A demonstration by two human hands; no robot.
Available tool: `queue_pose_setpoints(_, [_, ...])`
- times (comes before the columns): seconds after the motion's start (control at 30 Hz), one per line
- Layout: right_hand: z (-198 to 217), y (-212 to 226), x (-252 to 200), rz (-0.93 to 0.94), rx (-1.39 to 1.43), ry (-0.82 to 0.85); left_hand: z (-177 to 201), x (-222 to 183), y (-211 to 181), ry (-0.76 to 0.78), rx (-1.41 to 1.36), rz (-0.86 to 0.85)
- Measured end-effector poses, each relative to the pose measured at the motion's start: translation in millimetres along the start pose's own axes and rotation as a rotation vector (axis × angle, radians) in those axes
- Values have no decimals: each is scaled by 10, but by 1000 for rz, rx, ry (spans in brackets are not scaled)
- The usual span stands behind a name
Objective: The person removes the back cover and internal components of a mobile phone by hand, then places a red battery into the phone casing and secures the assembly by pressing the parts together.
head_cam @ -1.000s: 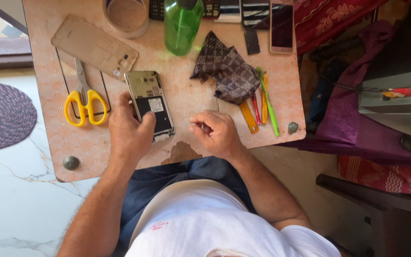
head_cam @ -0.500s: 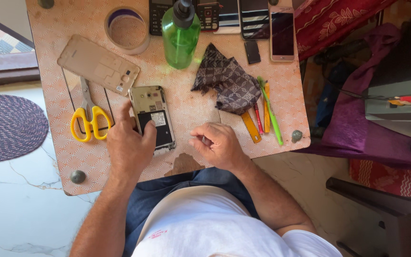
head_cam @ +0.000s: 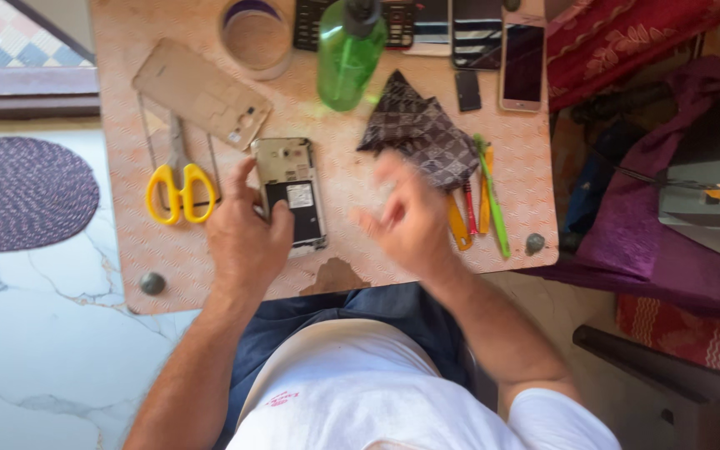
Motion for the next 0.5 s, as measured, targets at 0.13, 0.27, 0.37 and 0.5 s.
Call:
queue_pose_setpoints(0.13, [63,-4,711,79,-90,-109,8,-53,12,-89,73,-131])
queue_pose_setpoints(0.27, [-74,-9,1337,559,-478,-214,0,-53,65,-96,125,-162])
queue_pose_setpoints(0.37, [-118,-222,1499,124,-148,-2,-11,-50,85,-46,120,-138])
queue_pose_setpoints(0.5, [-96,-195,1672,209,-144,-96,35,-46,70,-3,124,-149])
Point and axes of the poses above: each hand's wrist, its own x-axis towards the middle knuckle, its own z-axis out of the back of the hand, y = z × x, the point moved 2 cm from there along x, towards the middle knuckle, and after that the axes turned 10 degrees about x, right-handed, at the moved point
